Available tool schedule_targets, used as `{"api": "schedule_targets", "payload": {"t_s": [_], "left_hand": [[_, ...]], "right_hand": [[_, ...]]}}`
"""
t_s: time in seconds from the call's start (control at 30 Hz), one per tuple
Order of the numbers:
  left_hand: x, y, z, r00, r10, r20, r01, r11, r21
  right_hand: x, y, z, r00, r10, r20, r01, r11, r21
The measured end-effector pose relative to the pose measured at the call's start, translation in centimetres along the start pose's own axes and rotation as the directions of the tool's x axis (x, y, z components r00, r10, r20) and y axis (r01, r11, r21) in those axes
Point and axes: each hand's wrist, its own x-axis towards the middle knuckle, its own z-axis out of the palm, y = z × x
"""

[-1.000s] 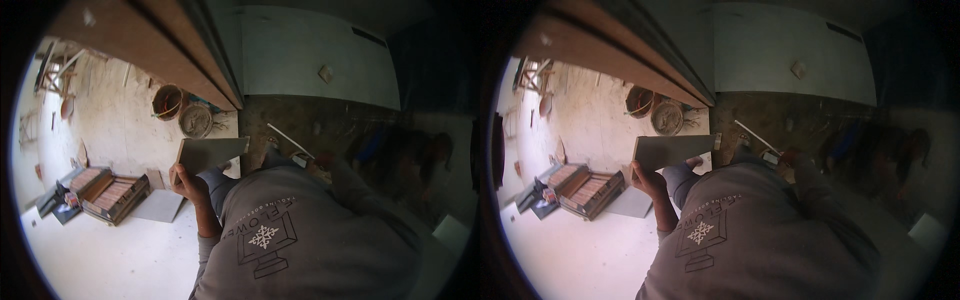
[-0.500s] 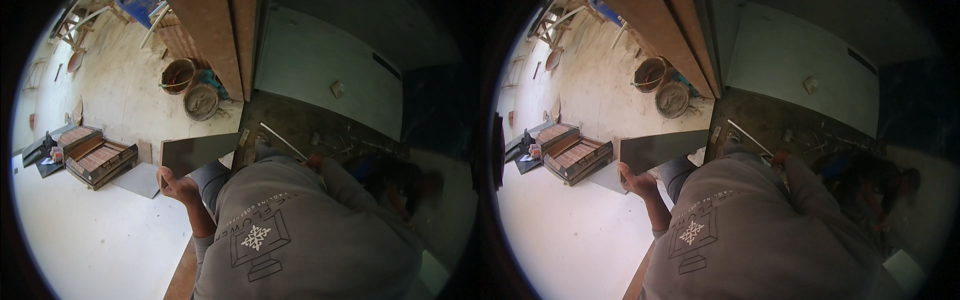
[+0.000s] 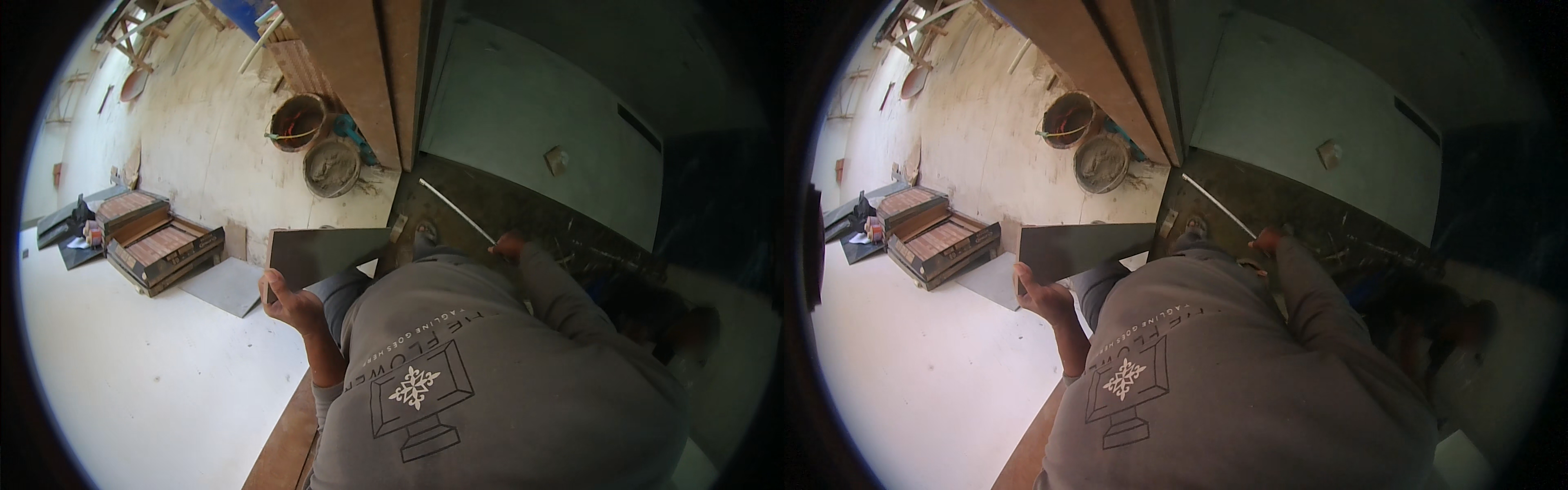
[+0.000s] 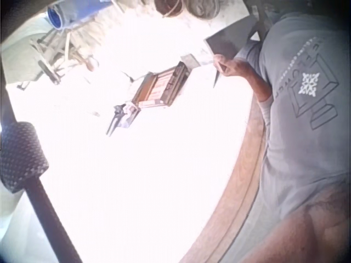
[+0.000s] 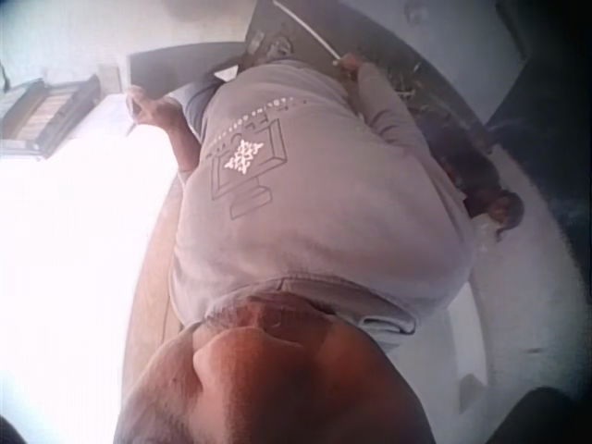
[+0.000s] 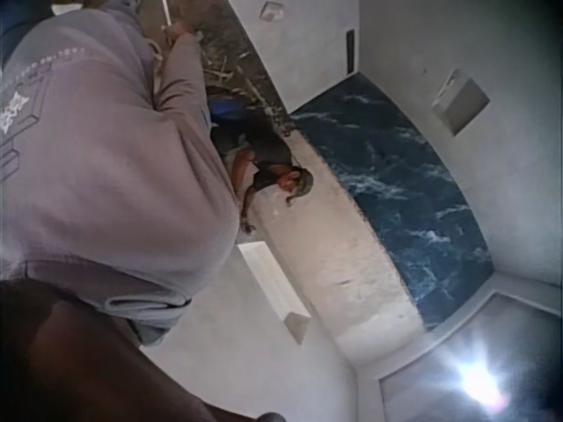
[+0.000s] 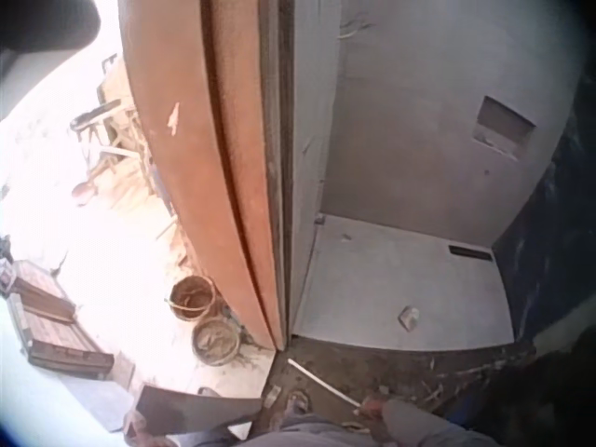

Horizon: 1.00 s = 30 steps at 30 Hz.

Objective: The person holds a long rectangular tile and measures its dimensions using a tape measure. They extend the tape along the edge of the tile several times to verify the length while standing in an active renovation area.

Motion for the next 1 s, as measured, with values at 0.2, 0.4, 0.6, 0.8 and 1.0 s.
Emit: {"api": "schedule_targets", "payload": {"t_s": [0.2, 0.4, 0.6, 0.8, 1.0], "left_hand": [[-0.1, 0.8, 2.1, 0.998, 0.065, 0.007, -0.065, 0.997, 0.044], [0.5, 1.2, 3.4, 1.000, 0.008, -0.010, -0.008, 1.000, -0.012], [1.6, 1.6, 3.9, 0.999, 0.005, -0.052, -0.009, 0.998, -0.068], [3.1, 1.4, 3.1, 0.991, 0.046, -0.123, -0.057, 0.994, -0.091], [4.3, 1.4, 1.6, 0.957, -0.013, -0.290, -0.017, 0.995, -0.103]], "right_hand": [[-3.1, -1.3, 1.1, 0.988, 0.137, 0.071, -0.141, 0.989, 0.055], [-1.9, 0.7, 3.7, 0.977, 0.116, 0.179, -0.159, 0.955, 0.249], [-1.8, 0.3, 2.7, 0.971, 0.129, 0.199, -0.190, 0.927, 0.325], [-2.6, -2.3, -0.6, 0.966, 0.174, 0.190, -0.205, 0.966, 0.158], [-4.6, -6.7, -3.6, 0.942, 0.242, 0.232, -0.246, 0.969, -0.009]]}}
